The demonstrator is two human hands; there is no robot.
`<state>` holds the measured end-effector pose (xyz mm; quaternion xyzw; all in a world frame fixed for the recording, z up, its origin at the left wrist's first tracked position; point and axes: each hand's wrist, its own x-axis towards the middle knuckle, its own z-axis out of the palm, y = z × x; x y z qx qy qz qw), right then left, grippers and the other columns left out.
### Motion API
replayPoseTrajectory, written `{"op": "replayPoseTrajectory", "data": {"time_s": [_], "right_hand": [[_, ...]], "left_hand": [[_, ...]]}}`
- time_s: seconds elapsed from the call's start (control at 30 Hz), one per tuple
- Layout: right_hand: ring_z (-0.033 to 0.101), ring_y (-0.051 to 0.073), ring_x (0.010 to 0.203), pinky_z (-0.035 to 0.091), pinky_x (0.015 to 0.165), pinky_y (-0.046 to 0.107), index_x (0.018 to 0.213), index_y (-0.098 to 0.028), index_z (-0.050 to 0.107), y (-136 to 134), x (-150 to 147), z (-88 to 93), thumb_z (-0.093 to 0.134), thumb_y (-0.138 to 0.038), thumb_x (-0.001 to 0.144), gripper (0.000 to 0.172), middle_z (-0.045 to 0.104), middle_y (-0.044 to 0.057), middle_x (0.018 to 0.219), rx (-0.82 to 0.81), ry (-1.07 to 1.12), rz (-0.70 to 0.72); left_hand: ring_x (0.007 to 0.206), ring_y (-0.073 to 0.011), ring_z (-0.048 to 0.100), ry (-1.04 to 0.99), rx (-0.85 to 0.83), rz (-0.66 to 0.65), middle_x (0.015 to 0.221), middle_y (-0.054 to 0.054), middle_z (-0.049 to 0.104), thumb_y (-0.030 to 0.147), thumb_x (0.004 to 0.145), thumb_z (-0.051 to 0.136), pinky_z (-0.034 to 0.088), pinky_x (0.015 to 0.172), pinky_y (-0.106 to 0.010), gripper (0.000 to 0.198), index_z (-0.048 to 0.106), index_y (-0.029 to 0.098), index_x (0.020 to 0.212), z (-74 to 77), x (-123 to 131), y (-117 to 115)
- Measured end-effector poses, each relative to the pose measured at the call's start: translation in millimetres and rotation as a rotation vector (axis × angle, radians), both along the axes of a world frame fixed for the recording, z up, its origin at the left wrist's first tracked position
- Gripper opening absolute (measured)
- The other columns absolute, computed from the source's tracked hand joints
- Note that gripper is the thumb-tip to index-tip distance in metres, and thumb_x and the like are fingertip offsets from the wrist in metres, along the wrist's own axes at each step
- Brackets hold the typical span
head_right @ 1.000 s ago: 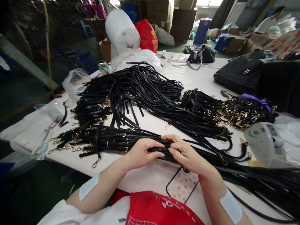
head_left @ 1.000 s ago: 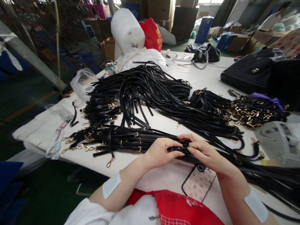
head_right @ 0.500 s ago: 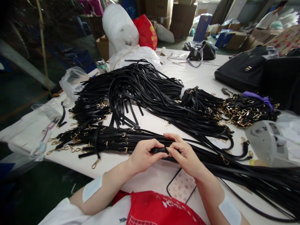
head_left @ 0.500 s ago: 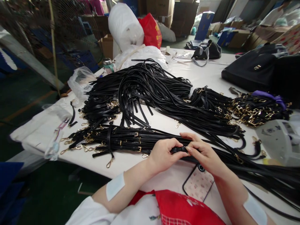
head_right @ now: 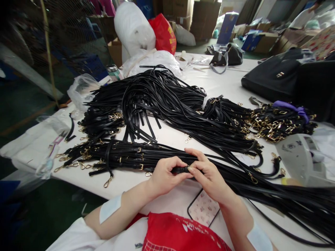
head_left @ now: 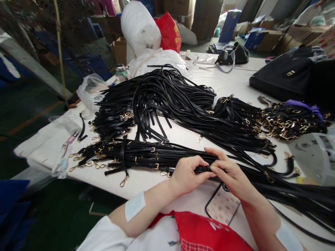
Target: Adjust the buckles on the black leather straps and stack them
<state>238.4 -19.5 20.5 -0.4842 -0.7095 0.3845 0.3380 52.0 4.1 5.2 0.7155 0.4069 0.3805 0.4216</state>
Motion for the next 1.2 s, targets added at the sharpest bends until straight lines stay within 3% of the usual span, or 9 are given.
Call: {"op": "replayPoseTrajectory", "data": {"time_s": [0.13, 0.3, 0.5, 0.6, 0.67, 0.77, 0.9, 1.03, 1.2], "right_hand": [[0.05, 0.027, 0.124, 0.038, 0.106, 0.045, 0.074, -0.02, 0.065, 1.3, 2.8, 2.6, 0.047, -0.036, 0.097, 0.034, 0.055, 0.01, 0.134, -0.023, -0.027, 0.022], [0.054, 0.027, 0.117, 0.041, 0.101, 0.043, 0.076, -0.02, 0.064, 1.8, 12.8, 6.1, 0.053, -0.04, 0.094, 0.029, 0.059, 0.011, 0.127, -0.001, -0.018, -0.092], [0.058, 0.024, 0.107, 0.045, 0.096, 0.04, 0.076, -0.02, 0.063, -2.0, -2.5, 2.5, 0.054, -0.035, 0.094, 0.024, 0.063, 0.01, 0.111, 0.068, 0.02, -0.096], [0.06, 0.023, 0.103, 0.037, 0.105, 0.047, 0.078, -0.022, 0.061, -3.5, -7.7, 4.9, 0.051, -0.031, 0.094, 0.021, 0.065, 0.007, 0.105, 0.127, -0.041, -0.089], [0.06, 0.022, 0.101, 0.031, 0.109, 0.05, 0.088, -0.023, 0.06, -4.8, -8.4, 9.3, 0.057, -0.03, 0.09, 0.009, 0.065, 0.006, 0.104, 0.192, -0.135, -0.09], [0.061, 0.024, 0.1, 0.024, 0.112, 0.054, 0.101, -0.025, 0.061, -7.3, -11.2, 14.6, 0.069, -0.029, 0.079, 0.024, 0.066, 0.005, 0.102, 0.33, -0.314, -0.136], [0.062, 0.023, 0.092, 0.024, 0.113, 0.053, 0.088, -0.026, 0.064, -8.4, -19.6, 14.1, 0.071, -0.026, 0.076, 0.014, 0.066, 0.003, 0.093, 0.465, -0.416, -0.205], [0.063, 0.02, 0.086, 0.025, 0.112, 0.052, 0.083, -0.025, 0.061, -7.5, -18.4, 13.2, 0.072, -0.03, 0.078, 0.014, 0.066, 0.002, 0.089, 0.443, -0.397, -0.147], [0.063, 0.021, 0.089, 0.021, 0.114, 0.052, 0.082, -0.024, 0.057, -5.9, 0.9, 20.0, 0.07, -0.036, 0.082, 0.017, 0.066, 0.002, 0.093, 0.389, -0.326, -0.198]], "left_hand": [[0.065, -0.0131, 0.063, -0.027, -0.057, -0.009, 0.075, -0.001, 0.072, 0.038, 0.071, 0.08, 0.047, 0.062, -0.023, 0.025, 0.071, 0.017, 0.082, -0.3, 0.4, 0.9], [0.064, -0.0122, 0.061, -0.061, -0.086, 0.041, 0.075, -0.001, 0.072, 0.039, 0.068, 0.082, 0.047, 0.06, -0.022, 0.028, 0.07, 0.016, 0.08, 3.8, -4.5, 6.3], [0.067, -0.0133, 0.063, -0.074, -0.103, -0.008, 0.077, -0.002, 0.072, 0.038, 0.07, 0.081, 0.05, 0.066, -0.023, 0.027, 0.07, 0.016, 0.081, 1.8, 0.0, 0.6], [0.075, -0.0152, 0.067, -0.076, -0.092, -0.063, 0.089, -0.005, 0.074, 0.039, 0.083, 0.068, 0.052, 0.074, -0.025, 0.025, 0.07, 0.016, 0.094, 1.5, -0.8, -1.4], [0.075, -0.0154, 0.068, -0.087, -0.113, -0.111, 0.095, -0.007, 0.074, 0.039, 0.094, 0.052, 0.054, 0.077, -0.027, 0.032, 0.067, 0.016, 0.109, 3.4, -3.5, -1.3], [0.087, -0.0183, 0.069, -0.068, -0.097, -0.146, 0.102, -0.009, 0.073, 0.038, 0.1, 0.035, 0.054, 0.087, -0.031, 0.042, 0.064, 0.015, 0.119, 7.6, -6.1, -1.9], [0.111, -0.0206, 0.063, -0.003, 0.007, -0.191, 0.119, -0.009, 0.068, 0.036, 0.102, 0.031, 0.048, 0.099, -0.033, 0.042, 0.065, 0.018, 0.117, 11.3, -3.6, -6.3], [0.091, -0.0195, 0.065, 0.123, 0.021, -0.193, 0.094, -0.009, 0.071, 0.038, 0.102, 0.027, 0.051, 0.085, -0.031, 0.048, 0.07, 0.017, 0.106, 13.7, -7.4, -5.3], [0.088, -0.0194, 0.066, 0.076, -0.052, -0.025, 0.086, -0.008, 0.071, 0.046, 0.101, 0.03, 0.052, 0.08, -0.029, 0.051, 0.071, 0.017, 0.112, 21.0, -32.5, 11.3]]}}
